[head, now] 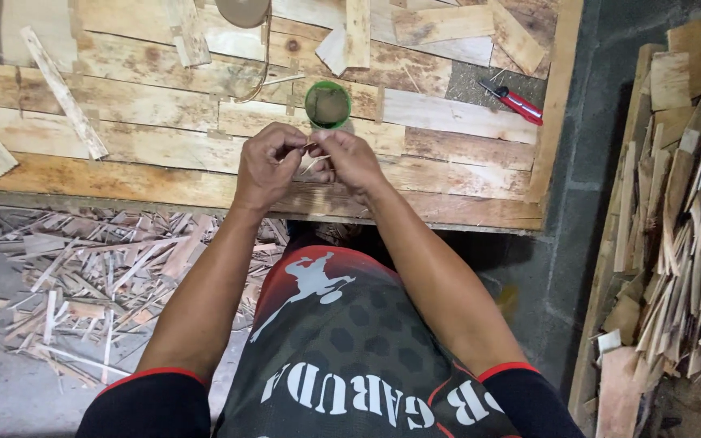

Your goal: Fitting, trimming, taping, and organizing thin wood veneer strips onto a wooden board structure using a utility knife and tape.

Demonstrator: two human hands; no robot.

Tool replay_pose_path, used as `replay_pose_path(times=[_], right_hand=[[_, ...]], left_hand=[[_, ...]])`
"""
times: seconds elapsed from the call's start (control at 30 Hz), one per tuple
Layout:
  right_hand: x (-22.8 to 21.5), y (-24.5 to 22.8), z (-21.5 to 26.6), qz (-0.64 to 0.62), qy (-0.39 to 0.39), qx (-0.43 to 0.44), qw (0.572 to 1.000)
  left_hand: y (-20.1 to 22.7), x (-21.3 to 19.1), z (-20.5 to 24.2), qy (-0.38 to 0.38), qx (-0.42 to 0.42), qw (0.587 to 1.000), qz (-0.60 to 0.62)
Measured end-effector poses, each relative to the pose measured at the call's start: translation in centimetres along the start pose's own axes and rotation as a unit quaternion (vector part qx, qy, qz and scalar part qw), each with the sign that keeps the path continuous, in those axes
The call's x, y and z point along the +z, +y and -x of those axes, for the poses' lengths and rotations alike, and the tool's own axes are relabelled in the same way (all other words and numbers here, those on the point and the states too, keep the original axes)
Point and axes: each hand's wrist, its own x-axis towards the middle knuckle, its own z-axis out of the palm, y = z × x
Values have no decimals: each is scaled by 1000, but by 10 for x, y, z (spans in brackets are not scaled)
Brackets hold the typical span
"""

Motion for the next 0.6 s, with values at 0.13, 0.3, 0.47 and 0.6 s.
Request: replay_pose_path(times=[0.13, 0.3, 0.47, 0.6], right_hand=[[-5, -4, -1, -29, 49, 4, 998], [-10, 0, -7, -26, 53, -47, 997], [-11, 9, -15, -14, 95, -65, 993], [-5, 1, -17, -19, 169, -60, 984]], left_hand=[[-1, -1, -7, -3, 38, 999, -9], [5, 2, -15, -23, 36, 999, -11], [-6, 20, -19, -4, -66, 997, 38], [-2, 35, -27, 40, -156, 983, 85]])
